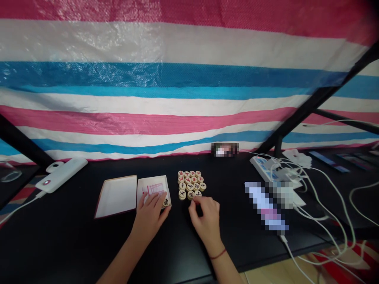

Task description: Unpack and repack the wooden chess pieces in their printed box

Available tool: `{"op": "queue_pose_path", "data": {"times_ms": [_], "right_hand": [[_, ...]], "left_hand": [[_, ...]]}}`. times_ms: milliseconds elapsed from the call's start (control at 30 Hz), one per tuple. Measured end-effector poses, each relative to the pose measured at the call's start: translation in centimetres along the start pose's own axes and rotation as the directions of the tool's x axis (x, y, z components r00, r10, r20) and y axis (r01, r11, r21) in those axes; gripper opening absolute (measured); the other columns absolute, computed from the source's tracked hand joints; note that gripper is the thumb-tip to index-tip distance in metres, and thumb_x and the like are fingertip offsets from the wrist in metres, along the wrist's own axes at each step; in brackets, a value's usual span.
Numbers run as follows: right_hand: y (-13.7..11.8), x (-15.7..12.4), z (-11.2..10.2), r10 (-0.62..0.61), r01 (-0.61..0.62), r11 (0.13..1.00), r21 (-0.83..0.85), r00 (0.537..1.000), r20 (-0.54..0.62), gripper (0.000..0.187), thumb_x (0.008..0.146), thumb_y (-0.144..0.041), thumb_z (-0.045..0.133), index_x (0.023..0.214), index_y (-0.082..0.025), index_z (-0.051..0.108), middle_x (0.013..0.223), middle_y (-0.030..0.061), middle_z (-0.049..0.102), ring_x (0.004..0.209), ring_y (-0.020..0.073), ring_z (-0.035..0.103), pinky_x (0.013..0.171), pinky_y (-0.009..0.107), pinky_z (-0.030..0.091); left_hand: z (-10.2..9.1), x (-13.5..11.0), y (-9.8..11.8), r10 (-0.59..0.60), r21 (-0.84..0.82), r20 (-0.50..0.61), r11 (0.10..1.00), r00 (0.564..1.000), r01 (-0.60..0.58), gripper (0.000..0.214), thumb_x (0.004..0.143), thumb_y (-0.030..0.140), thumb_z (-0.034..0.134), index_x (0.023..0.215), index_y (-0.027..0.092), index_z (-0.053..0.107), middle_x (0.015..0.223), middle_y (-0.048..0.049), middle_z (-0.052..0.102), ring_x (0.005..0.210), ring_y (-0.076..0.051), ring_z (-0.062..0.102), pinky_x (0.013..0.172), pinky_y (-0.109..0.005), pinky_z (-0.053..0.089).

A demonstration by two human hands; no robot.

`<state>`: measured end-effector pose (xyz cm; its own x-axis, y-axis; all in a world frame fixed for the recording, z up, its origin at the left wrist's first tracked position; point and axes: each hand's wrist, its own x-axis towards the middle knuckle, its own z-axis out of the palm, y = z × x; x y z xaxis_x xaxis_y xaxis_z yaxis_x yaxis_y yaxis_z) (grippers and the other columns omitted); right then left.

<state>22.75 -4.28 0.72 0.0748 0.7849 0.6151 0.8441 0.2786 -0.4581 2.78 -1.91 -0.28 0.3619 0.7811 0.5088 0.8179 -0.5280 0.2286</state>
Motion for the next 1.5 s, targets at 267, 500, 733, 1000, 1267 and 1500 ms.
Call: {"op": "queue_pose_path", "data": {"times_ms": [267, 500, 733, 1000, 1267, 1500], "right_hand": [[-3.0, -0.3, 1.5, -0.162, 0.111, 0.982, 0.155, 0.914, 0.372, 0.037, 0.082, -0.013, 0.052, 0.119, -0.018, 0.053, 0.091, 0.0052, 0.068, 0.078, 0.0198, 0.062, 0.072, 0.032, 0.045], [-2.6, -0.4, 1.7, -0.118, 0.039, 0.978, 0.203, 0.912, 0.394, 0.037, 0.080, -0.011, 0.055, 0.116, -0.018, 0.054, 0.094, 0.0060, 0.068, 0.082, 0.0213, 0.063, 0.074, 0.033, 0.048], [-2.6, -0.4, 1.1, -0.168, 0.051, 0.936, 0.347, 0.934, 0.314, 0.027, 0.084, -0.020, 0.059, 0.110, -0.019, 0.058, 0.096, 0.0068, 0.070, 0.082, 0.0201, 0.065, 0.075, 0.033, 0.050], [2.6, 0.0, -0.3, 0.210, -0.196, 0.975, 0.109, 0.968, -0.136, 0.026, 0.085, -0.026, 0.053, 0.107, -0.017, 0.062, 0.101, 0.0119, 0.063, 0.094, 0.0235, 0.060, 0.084, 0.039, 0.049], [5.7, -0.7, 0.0, 0.378, -0.371, 0.921, -0.116, 0.925, 0.041, 0.025, 0.077, -0.033, 0.049, 0.094, -0.017, 0.060, 0.088, 0.0083, 0.066, 0.080, 0.0251, 0.058, 0.072, 0.038, 0.043], [3.7, -0.2, -0.8, 0.301, -0.301, 0.953, -0.017, 0.954, -0.010, 0.020, 0.085, -0.033, 0.049, 0.089, -0.018, 0.062, 0.093, 0.0095, 0.066, 0.086, 0.0248, 0.058, 0.076, 0.037, 0.043]], "left_hand": [[-0.5, 0.2, 0.3, 0.029, -0.096, 0.002, 0.995, 1.000, -0.029, 0.025, 0.092, 0.024, 0.048, 0.112, 0.021, 0.064, 0.103, -0.0065, 0.072, 0.097, -0.020, 0.067, 0.109, -0.049, 0.034], [-1.0, 0.6, 0.4, 0.034, -0.292, 0.004, 0.956, 0.999, -0.032, 0.024, 0.090, 0.023, 0.050, 0.109, 0.023, 0.065, 0.101, -0.0058, 0.071, 0.094, -0.021, 0.067, 0.091, -0.040, 0.053], [-1.9, 0.6, 1.4, 0.017, -0.469, -0.038, 0.882, 0.999, -0.032, 0.022, 0.090, 0.031, 0.056, 0.109, 0.022, 0.064, 0.101, -0.0063, 0.070, 0.094, -0.018, 0.067, 0.087, -0.031, 0.057], [-1.9, 0.2, 0.4, -0.157, -0.474, -0.018, 0.871, 0.987, 0.130, 0.023, 0.089, 0.038, 0.057, 0.104, 0.023, 0.064, 0.098, -0.0055, 0.072, 0.086, -0.019, 0.071, 0.063, -0.025, 0.060], [-1.8, 0.5, 0.5, -0.094, -0.457, -0.091, 0.888, 0.991, 0.042, 0.021, 0.089, 0.032, 0.058, 0.107, 0.023, 0.063, 0.095, -0.0033, 0.072, 0.085, -0.016, 0.070, 0.081, -0.027, 0.057], [-1.6, 0.5, 0.4, -0.032, -0.425, -0.106, 0.905, 0.994, -0.016, 0.019, 0.089, 0.034, 0.060, 0.105, 0.023, 0.060, 0.082, -0.0007, 0.068, 0.076, -0.014, 0.066, 0.075, -0.026, 0.055]]}}
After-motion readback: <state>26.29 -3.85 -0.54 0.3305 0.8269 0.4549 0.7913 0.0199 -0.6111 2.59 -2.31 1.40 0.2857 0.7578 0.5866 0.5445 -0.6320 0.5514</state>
